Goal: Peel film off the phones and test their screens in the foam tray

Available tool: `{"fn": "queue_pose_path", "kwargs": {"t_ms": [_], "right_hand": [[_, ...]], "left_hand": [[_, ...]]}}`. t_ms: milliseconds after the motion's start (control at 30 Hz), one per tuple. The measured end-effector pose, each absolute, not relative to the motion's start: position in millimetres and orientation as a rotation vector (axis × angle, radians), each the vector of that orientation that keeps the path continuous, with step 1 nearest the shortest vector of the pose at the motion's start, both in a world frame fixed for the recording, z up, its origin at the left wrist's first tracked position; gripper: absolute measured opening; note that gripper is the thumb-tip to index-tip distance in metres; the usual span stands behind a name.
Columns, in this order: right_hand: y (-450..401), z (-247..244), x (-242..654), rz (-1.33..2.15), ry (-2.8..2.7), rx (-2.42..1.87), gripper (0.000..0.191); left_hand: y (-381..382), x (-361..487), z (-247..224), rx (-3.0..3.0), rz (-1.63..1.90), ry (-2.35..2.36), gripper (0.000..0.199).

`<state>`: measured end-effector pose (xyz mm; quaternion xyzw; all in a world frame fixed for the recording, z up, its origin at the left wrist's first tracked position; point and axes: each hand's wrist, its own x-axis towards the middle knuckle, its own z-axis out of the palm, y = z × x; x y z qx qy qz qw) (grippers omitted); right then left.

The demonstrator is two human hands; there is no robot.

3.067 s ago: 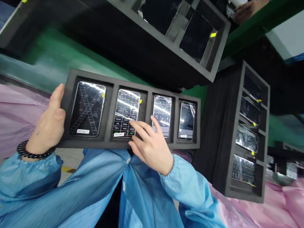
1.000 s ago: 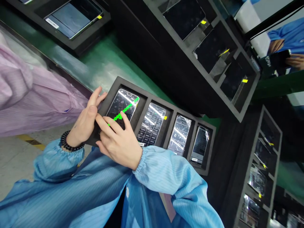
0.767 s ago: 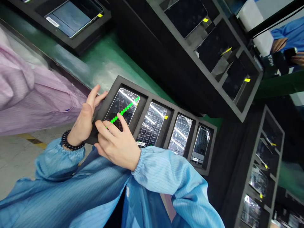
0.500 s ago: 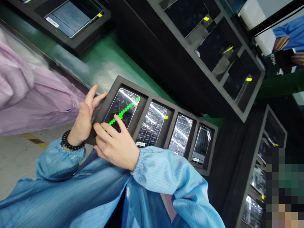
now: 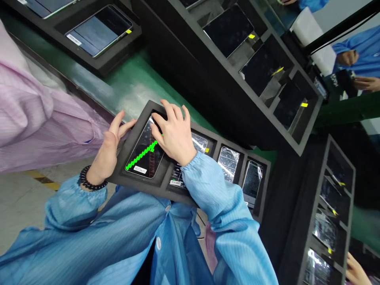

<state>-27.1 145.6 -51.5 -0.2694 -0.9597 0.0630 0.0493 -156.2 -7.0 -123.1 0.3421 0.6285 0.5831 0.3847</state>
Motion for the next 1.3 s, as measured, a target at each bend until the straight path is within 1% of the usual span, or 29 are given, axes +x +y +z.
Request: {"fn": "queue_pose_path", "kwargs": {"t_ms": [133,633,933,1300], "right_hand": [[143.6,-54.8,-31.4,0.17,-2.956,-0.8,0.039],[116.1,-49.9,-9.5,0.191,-2.996,-0.691,0.035],[93.9,-47.6,9.1,0.065,-2.977,-0.555,0.037],[66.7,-39.7,30.7,0.168,-3.017,-0.522,0.034]], "left_hand": [[-7.7,-156.1,-122.0,0.895,1.478,1.626,0.072],[-7.4,-158.9,-124.6,0.942,1.465,1.673,0.068],[-8.6,-160.2,-128.0,0.917,1.48,1.644,0.065],[-8.5,-159.6,-125.0,0.907,1.469,1.666,0.064]]}}
